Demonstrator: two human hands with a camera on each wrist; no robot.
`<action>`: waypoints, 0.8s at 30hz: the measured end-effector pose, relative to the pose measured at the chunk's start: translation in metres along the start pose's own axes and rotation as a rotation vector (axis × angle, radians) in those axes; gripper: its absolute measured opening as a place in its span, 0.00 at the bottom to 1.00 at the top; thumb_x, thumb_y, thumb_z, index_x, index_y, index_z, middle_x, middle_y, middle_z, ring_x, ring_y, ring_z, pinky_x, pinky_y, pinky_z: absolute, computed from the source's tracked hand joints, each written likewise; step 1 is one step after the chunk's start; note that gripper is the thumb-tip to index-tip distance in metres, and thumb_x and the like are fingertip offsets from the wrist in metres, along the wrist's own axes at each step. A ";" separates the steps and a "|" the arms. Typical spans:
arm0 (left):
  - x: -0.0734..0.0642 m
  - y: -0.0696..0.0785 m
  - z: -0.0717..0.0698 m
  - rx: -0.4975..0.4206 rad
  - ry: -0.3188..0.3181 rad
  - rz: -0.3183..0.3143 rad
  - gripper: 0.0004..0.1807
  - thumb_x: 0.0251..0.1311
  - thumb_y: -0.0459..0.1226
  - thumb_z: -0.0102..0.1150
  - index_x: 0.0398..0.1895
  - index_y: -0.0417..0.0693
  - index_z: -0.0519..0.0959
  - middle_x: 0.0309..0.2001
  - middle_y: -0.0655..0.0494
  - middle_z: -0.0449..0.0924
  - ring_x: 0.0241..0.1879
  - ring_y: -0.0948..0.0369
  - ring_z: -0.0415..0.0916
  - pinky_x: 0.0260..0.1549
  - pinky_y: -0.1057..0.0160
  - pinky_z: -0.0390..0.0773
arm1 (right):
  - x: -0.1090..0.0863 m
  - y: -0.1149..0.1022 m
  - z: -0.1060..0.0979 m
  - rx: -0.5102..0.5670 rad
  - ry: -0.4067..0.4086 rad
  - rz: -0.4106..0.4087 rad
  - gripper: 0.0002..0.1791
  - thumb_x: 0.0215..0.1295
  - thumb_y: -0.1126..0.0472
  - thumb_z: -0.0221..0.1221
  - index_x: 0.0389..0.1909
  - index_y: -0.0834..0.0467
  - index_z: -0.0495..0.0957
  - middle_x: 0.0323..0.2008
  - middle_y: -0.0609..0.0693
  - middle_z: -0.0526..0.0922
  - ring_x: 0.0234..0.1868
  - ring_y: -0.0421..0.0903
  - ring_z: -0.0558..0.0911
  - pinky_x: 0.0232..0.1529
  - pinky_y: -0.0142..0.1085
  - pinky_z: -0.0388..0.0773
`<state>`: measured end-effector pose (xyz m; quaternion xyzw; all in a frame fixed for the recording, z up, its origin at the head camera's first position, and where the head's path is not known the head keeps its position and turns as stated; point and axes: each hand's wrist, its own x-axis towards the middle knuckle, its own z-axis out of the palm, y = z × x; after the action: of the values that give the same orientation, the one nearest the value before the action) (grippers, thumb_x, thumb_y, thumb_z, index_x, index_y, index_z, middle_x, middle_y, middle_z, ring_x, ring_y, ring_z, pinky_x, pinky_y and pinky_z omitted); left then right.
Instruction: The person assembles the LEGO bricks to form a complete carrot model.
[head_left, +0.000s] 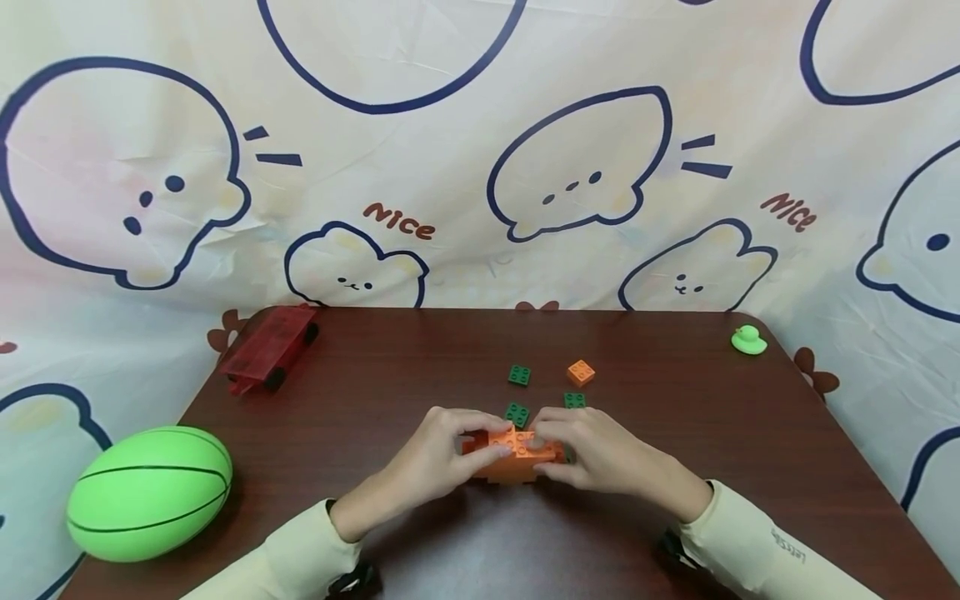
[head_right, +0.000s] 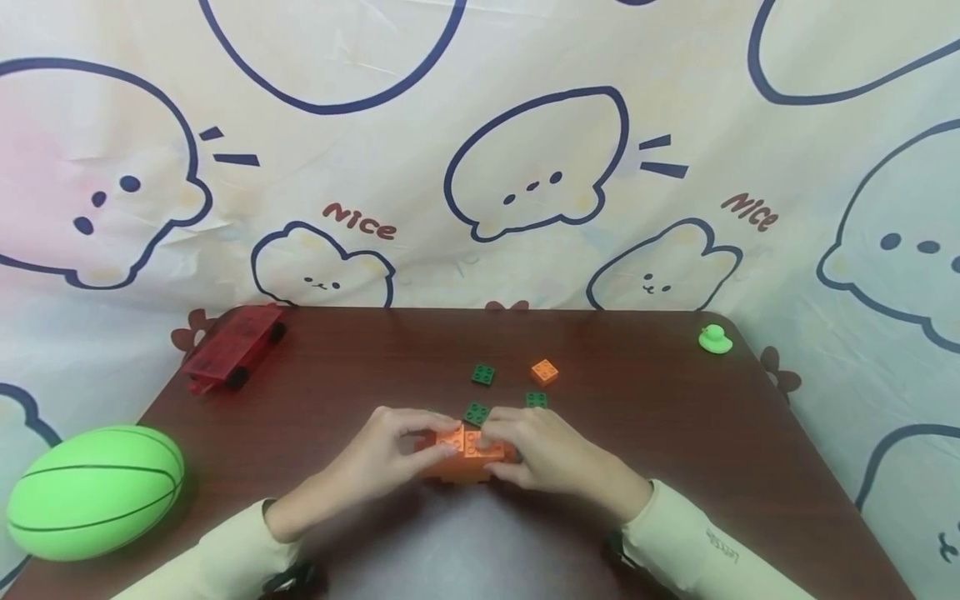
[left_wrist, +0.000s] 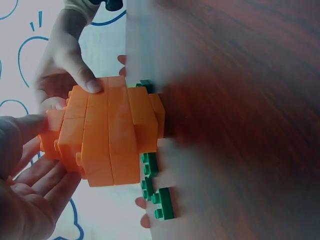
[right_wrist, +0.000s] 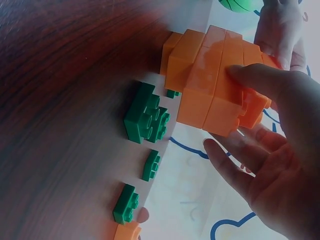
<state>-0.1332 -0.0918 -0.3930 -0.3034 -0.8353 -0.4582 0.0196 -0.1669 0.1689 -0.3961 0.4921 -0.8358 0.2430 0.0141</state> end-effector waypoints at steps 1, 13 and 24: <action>0.001 -0.001 0.000 -0.001 -0.002 0.002 0.15 0.64 0.42 0.70 0.51 0.47 0.88 0.49 0.55 0.90 0.37 0.69 0.82 0.36 0.67 0.84 | 0.000 0.000 0.000 -0.001 0.000 0.000 0.09 0.63 0.56 0.72 0.41 0.48 0.84 0.42 0.40 0.83 0.32 0.32 0.76 0.34 0.24 0.76; 0.007 -0.002 -0.005 -0.023 -0.056 0.007 0.15 0.66 0.42 0.68 0.52 0.45 0.87 0.48 0.51 0.90 0.36 0.71 0.84 0.36 0.69 0.85 | 0.001 0.002 -0.001 0.002 0.008 -0.010 0.08 0.63 0.57 0.72 0.39 0.47 0.83 0.40 0.39 0.82 0.30 0.33 0.74 0.32 0.23 0.73; 0.005 0.001 -0.004 -0.020 -0.070 -0.020 0.14 0.67 0.41 0.68 0.52 0.45 0.87 0.50 0.52 0.90 0.33 0.73 0.81 0.34 0.69 0.84 | 0.002 0.002 -0.001 -0.010 -0.010 -0.032 0.12 0.62 0.57 0.73 0.32 0.47 0.76 0.37 0.38 0.79 0.28 0.36 0.73 0.30 0.22 0.68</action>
<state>-0.1375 -0.0923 -0.3880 -0.3112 -0.8337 -0.4560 -0.0171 -0.1700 0.1681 -0.3952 0.5063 -0.8292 0.2362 0.0163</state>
